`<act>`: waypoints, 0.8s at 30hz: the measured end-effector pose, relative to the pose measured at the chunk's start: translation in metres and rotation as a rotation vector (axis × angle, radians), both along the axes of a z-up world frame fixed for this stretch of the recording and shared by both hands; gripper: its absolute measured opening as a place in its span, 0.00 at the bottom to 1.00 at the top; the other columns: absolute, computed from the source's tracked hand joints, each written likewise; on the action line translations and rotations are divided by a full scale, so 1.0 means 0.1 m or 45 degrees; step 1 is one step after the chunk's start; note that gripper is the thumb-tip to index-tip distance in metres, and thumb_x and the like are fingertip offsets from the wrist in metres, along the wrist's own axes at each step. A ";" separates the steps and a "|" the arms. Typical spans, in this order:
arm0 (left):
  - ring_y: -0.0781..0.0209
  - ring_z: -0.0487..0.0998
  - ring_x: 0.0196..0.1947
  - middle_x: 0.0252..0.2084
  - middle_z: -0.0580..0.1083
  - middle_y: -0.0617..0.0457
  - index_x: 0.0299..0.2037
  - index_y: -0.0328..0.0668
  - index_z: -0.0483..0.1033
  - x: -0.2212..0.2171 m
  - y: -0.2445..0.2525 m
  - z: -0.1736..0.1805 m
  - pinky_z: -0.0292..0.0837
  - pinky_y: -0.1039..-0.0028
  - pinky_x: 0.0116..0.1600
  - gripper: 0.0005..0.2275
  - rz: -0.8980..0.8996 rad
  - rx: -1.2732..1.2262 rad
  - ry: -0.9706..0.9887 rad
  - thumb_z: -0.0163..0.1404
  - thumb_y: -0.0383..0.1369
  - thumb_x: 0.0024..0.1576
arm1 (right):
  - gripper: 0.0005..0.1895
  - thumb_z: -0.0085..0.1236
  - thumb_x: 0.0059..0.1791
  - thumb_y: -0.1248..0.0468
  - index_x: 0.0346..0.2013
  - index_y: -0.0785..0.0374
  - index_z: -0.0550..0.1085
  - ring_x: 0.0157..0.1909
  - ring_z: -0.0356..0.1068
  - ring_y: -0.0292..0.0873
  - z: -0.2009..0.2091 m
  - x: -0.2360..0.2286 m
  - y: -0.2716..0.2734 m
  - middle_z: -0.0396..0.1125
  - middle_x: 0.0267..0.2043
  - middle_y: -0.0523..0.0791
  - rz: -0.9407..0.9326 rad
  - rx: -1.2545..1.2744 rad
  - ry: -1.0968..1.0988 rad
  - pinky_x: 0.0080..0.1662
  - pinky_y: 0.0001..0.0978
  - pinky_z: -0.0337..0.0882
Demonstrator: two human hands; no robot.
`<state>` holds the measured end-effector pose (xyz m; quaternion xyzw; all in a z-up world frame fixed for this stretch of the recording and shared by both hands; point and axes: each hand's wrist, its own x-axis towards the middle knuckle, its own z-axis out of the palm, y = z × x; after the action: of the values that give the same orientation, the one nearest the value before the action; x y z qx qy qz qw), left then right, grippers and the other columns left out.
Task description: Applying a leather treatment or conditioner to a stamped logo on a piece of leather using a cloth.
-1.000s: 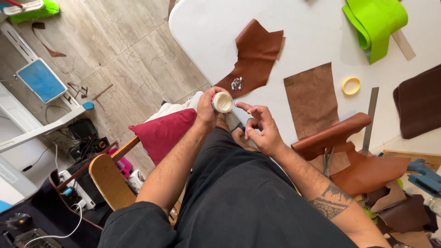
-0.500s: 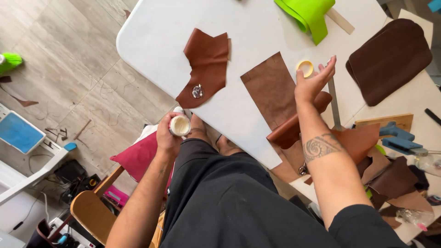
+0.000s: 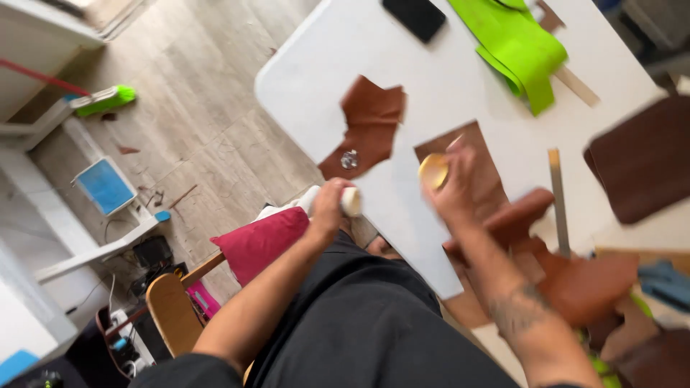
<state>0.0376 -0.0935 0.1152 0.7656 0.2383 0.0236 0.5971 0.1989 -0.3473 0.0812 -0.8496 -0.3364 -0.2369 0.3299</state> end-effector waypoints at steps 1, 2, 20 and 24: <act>0.41 0.76 0.49 0.42 0.76 0.40 0.44 0.46 0.82 0.09 -0.08 0.04 0.69 0.57 0.58 0.19 0.056 0.027 -0.015 0.33 0.39 0.70 | 0.47 0.75 0.35 0.67 0.65 0.70 0.62 0.64 0.60 0.67 0.30 -0.24 0.15 0.60 0.59 0.62 0.056 0.027 -0.015 0.60 0.56 0.65; 0.45 0.78 0.42 0.36 0.76 0.41 0.39 0.46 0.82 0.19 -0.15 0.08 0.71 0.59 0.52 0.18 0.094 -0.062 0.015 0.36 0.41 0.67 | 0.53 0.73 0.31 0.67 0.69 0.63 0.59 0.59 0.64 0.62 0.60 -0.49 0.28 0.60 0.61 0.60 0.161 -0.115 0.168 0.57 0.52 0.62; 0.57 0.78 0.17 0.14 0.72 0.42 0.33 0.45 0.79 0.16 -0.59 0.20 0.74 0.71 0.23 0.15 0.439 -0.370 -0.052 0.39 0.40 0.62 | 0.64 0.68 0.29 0.71 0.77 0.57 0.48 0.51 0.69 0.60 1.53 -0.90 0.31 0.56 0.64 0.59 0.493 -0.364 0.205 0.50 0.51 0.57; 0.60 0.77 0.15 0.13 0.71 0.45 0.31 0.48 0.79 0.10 -0.67 0.10 0.73 0.74 0.21 0.14 0.462 -0.424 -0.075 0.40 0.40 0.61 | 0.63 0.67 0.30 0.70 0.77 0.59 0.49 0.50 0.70 0.59 1.70 -0.89 0.34 0.56 0.65 0.60 0.572 -0.293 0.195 0.50 0.51 0.56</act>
<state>0.0480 -0.1604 0.1252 0.6003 0.3548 0.1131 0.7078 0.1096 -0.3130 0.2509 -0.8010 -0.5155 -0.0527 0.2999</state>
